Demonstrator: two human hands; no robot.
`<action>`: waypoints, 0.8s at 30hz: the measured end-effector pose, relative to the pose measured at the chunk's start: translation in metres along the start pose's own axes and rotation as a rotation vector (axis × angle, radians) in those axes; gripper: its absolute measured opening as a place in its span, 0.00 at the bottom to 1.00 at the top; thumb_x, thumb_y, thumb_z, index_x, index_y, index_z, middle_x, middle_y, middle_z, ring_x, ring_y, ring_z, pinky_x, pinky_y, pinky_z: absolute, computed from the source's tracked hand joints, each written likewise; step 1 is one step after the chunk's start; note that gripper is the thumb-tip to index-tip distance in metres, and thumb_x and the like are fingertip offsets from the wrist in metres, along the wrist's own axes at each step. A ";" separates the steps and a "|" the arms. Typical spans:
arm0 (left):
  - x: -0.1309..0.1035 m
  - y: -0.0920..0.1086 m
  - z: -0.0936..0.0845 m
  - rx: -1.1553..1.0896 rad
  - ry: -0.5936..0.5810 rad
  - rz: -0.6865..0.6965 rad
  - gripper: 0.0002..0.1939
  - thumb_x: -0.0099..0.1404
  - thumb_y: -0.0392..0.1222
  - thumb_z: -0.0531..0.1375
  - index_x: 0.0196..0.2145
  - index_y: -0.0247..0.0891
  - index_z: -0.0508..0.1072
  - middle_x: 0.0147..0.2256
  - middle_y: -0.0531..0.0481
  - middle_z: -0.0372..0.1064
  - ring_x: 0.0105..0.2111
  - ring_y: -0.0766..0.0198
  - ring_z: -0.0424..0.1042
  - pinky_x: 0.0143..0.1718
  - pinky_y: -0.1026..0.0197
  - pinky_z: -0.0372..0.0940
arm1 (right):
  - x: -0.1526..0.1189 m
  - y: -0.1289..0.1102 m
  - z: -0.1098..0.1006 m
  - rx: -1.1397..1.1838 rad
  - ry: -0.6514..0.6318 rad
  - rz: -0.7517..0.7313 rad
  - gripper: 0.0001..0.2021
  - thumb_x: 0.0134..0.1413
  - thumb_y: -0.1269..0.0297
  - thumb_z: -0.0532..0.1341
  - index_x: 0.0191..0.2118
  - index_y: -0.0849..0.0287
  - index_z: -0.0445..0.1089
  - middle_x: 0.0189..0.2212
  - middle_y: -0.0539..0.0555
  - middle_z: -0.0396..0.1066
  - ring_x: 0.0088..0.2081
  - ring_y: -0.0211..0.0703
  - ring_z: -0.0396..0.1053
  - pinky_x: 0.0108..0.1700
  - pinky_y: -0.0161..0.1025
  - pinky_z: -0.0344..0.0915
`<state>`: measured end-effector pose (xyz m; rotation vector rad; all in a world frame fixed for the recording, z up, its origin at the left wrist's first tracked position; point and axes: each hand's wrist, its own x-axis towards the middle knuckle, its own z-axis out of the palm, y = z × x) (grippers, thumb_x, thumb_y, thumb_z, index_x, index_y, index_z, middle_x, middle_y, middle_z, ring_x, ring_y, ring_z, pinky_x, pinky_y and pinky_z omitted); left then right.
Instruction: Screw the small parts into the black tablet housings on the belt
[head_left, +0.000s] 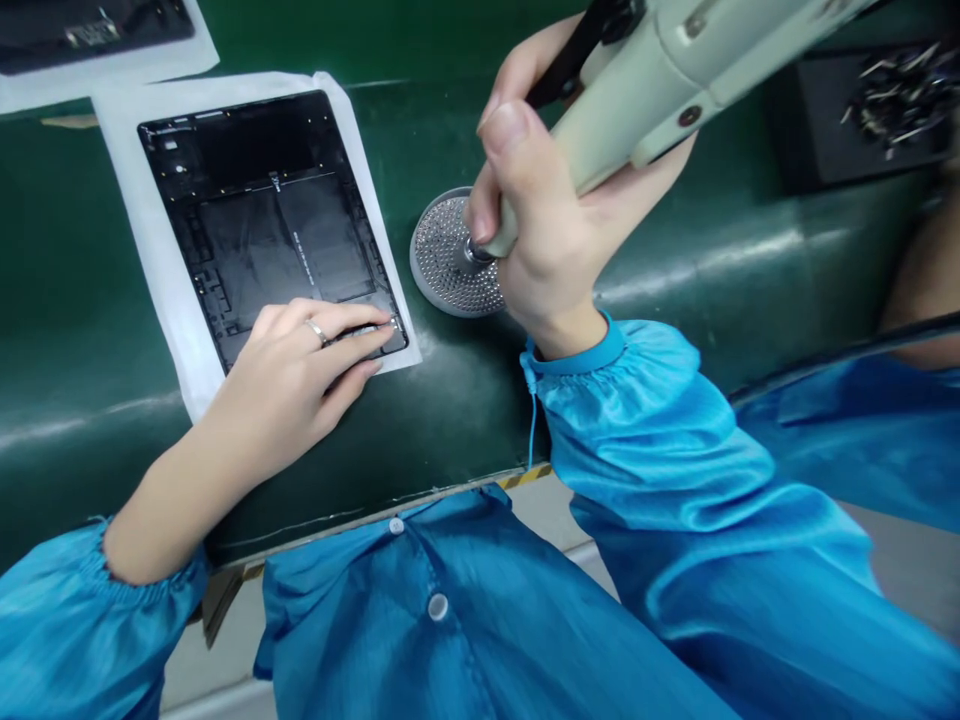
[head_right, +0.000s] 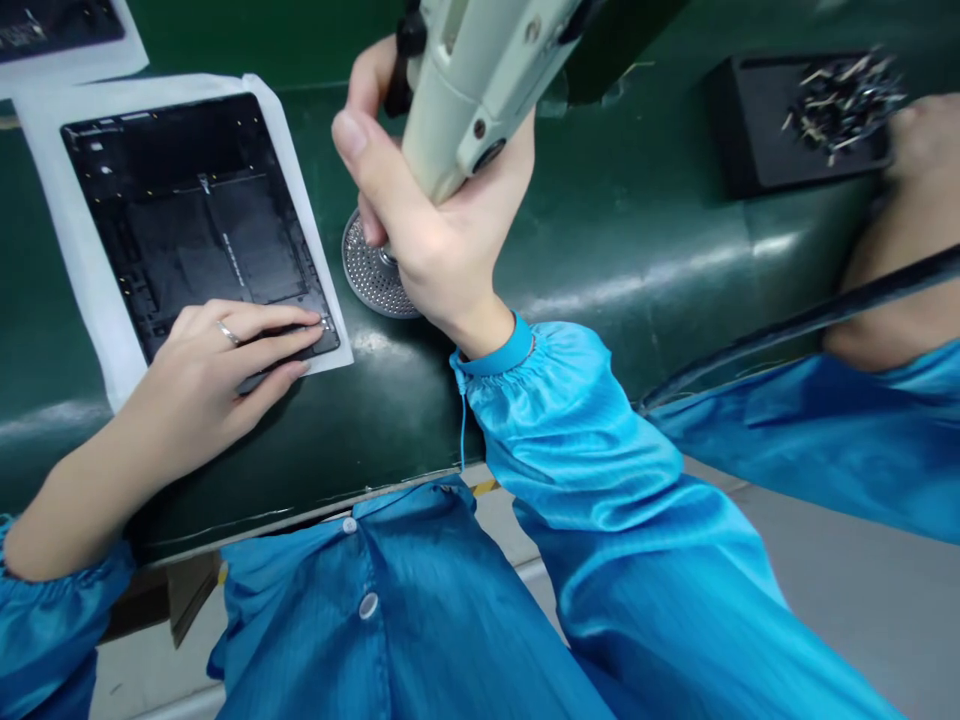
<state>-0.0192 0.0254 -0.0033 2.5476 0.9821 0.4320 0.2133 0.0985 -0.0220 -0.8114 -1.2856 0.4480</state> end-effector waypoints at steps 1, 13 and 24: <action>0.000 0.000 0.000 0.000 -0.005 -0.004 0.19 0.83 0.41 0.57 0.65 0.47 0.79 0.65 0.46 0.78 0.59 0.41 0.78 0.55 0.37 0.69 | 0.001 0.001 -0.001 0.001 -0.007 0.004 0.28 0.67 0.26 0.61 0.46 0.47 0.62 0.42 0.50 0.72 0.21 0.35 0.49 0.19 0.45 0.57; 0.001 0.002 -0.002 0.017 -0.012 0.001 0.17 0.84 0.42 0.57 0.64 0.47 0.77 0.66 0.47 0.77 0.59 0.42 0.77 0.55 0.37 0.70 | 0.005 0.007 -0.003 -0.060 -0.003 -0.038 0.28 0.68 0.27 0.60 0.44 0.48 0.59 0.38 0.48 0.72 0.20 0.33 0.47 0.16 0.39 0.54; 0.001 0.000 -0.001 -0.018 -0.022 -0.013 0.18 0.83 0.41 0.57 0.64 0.46 0.79 0.66 0.46 0.77 0.60 0.41 0.77 0.58 0.37 0.69 | 0.004 0.010 0.005 -0.005 0.015 -0.052 0.38 0.65 0.22 0.59 0.65 0.42 0.55 0.30 0.44 0.62 0.18 0.36 0.49 0.15 0.41 0.54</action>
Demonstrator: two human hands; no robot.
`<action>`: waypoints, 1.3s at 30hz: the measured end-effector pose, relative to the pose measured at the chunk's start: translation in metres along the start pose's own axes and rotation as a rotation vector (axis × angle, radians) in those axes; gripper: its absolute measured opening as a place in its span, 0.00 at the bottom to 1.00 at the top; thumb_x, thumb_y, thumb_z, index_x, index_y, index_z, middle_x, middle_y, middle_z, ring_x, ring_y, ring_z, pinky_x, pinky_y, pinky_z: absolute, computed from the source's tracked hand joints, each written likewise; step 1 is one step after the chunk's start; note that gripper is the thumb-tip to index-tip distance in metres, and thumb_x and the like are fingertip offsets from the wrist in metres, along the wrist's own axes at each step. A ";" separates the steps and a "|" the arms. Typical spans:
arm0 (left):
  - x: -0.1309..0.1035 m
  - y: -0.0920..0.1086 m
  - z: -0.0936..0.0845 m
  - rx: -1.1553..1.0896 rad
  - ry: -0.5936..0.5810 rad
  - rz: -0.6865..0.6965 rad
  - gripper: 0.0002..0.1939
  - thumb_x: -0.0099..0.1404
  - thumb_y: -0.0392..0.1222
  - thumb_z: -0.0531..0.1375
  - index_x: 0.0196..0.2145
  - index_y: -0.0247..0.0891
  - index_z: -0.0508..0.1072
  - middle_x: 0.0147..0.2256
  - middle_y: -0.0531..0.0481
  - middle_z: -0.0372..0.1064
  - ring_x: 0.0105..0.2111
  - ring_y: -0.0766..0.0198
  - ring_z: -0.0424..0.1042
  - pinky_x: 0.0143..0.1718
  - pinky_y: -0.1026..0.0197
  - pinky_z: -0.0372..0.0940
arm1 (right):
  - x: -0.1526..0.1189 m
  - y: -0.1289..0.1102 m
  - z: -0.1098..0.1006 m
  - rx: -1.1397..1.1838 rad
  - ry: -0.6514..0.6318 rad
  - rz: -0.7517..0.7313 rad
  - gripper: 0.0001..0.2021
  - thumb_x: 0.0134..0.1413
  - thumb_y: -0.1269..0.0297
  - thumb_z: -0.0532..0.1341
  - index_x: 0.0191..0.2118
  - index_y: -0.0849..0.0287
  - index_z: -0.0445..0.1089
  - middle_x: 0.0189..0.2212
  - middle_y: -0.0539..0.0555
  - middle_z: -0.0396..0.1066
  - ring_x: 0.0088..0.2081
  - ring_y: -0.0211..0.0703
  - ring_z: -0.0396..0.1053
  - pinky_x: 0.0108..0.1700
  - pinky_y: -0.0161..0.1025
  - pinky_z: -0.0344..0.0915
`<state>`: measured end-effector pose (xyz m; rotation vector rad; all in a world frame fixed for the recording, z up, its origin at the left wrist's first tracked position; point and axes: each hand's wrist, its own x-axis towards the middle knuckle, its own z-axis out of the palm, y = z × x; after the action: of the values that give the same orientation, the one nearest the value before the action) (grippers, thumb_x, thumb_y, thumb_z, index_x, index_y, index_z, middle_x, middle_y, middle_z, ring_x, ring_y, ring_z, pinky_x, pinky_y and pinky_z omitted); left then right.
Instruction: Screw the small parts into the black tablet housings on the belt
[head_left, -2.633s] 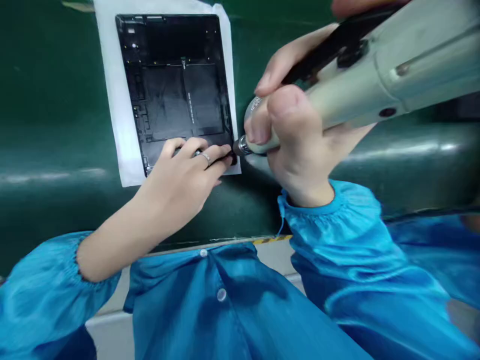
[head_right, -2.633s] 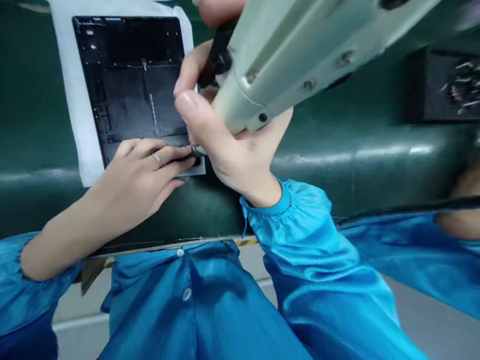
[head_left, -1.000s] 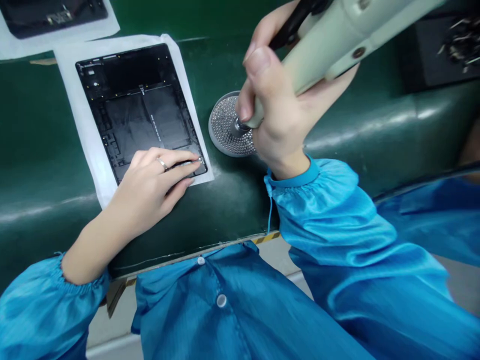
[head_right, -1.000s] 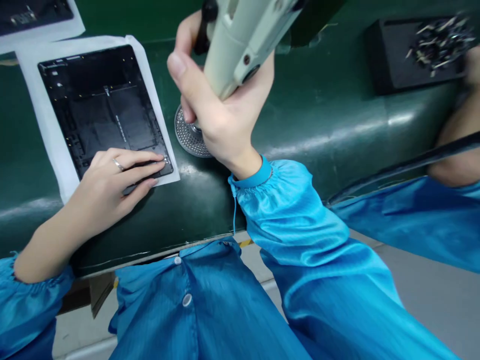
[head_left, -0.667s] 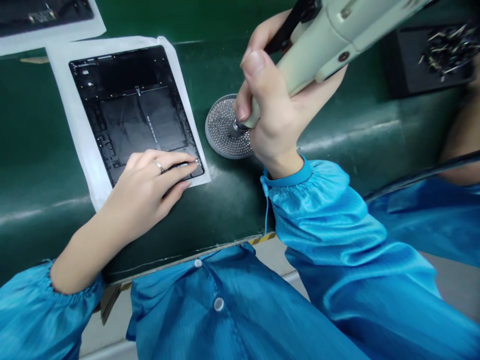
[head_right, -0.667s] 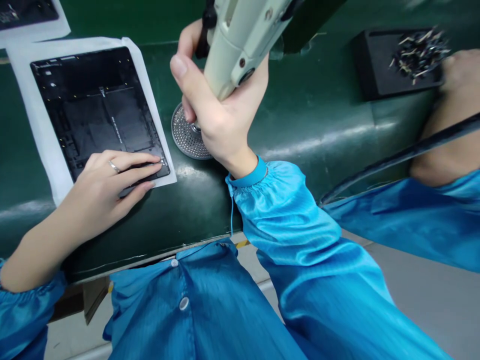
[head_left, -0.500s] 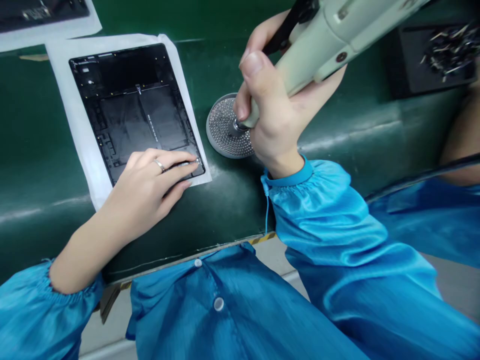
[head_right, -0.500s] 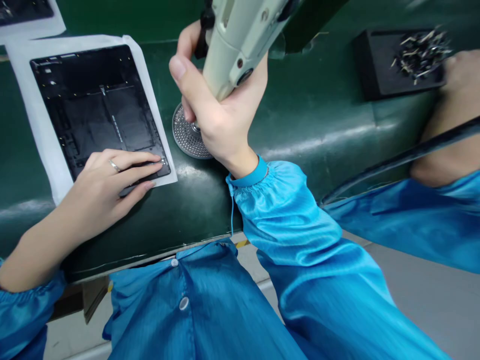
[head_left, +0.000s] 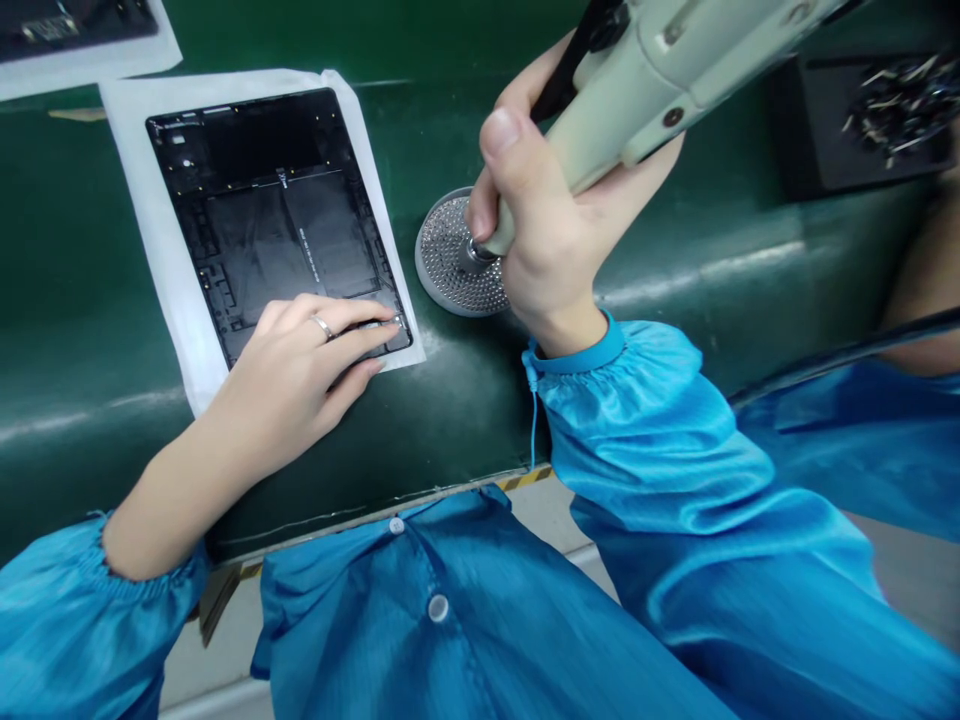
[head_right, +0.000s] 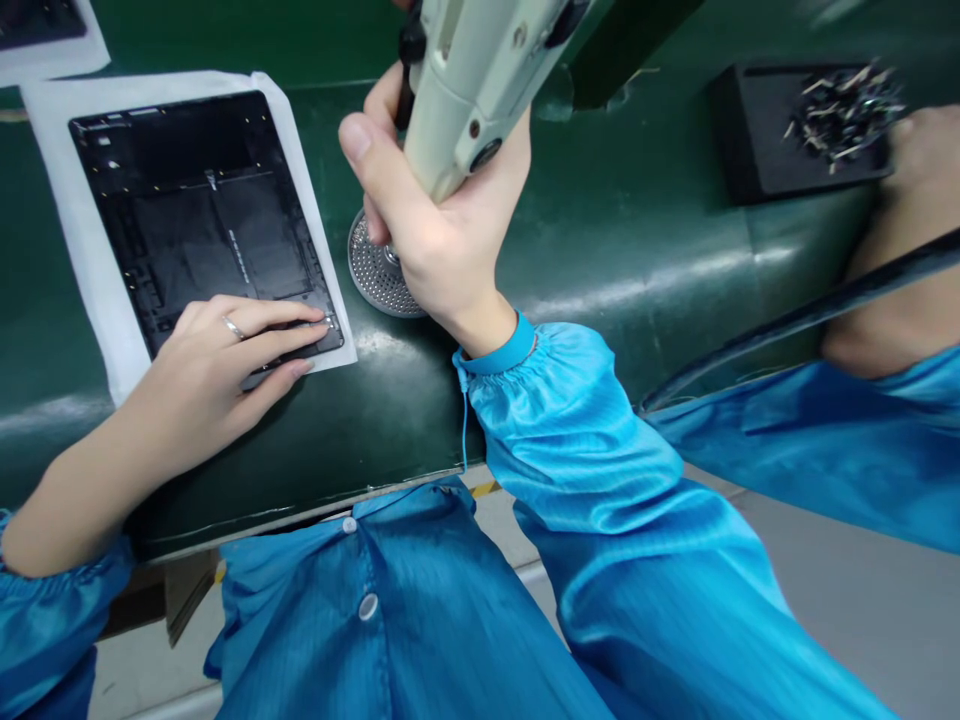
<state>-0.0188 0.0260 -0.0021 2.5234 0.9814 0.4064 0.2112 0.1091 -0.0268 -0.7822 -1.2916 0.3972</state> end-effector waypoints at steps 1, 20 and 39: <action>0.000 0.000 0.000 0.002 0.003 0.004 0.18 0.83 0.41 0.57 0.63 0.46 0.80 0.66 0.46 0.77 0.60 0.42 0.77 0.57 0.38 0.69 | -0.001 0.000 0.001 0.037 0.007 -0.005 0.37 0.64 0.23 0.60 0.65 0.42 0.56 0.29 0.44 0.62 0.17 0.35 0.49 0.15 0.41 0.53; 0.007 0.006 0.014 -0.059 0.103 -0.087 0.15 0.79 0.40 0.64 0.61 0.40 0.77 0.61 0.39 0.76 0.56 0.42 0.77 0.57 0.42 0.70 | -0.018 -0.072 0.018 0.134 -0.161 0.039 0.16 0.68 0.44 0.71 0.38 0.52 0.78 0.36 0.42 0.73 0.22 0.20 0.64 0.20 0.27 0.56; 0.009 0.007 0.022 -0.085 0.141 -0.110 0.16 0.77 0.43 0.66 0.60 0.41 0.76 0.60 0.40 0.74 0.61 0.35 0.74 0.62 0.33 0.69 | -0.032 -0.055 0.027 0.180 -0.205 0.016 0.16 0.67 0.49 0.74 0.42 0.57 0.78 0.38 0.44 0.73 0.22 0.21 0.63 0.19 0.27 0.59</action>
<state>0.0005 0.0217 -0.0173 2.3783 1.1248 0.5869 0.1683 0.0584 -0.0082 -0.6116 -1.4183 0.6099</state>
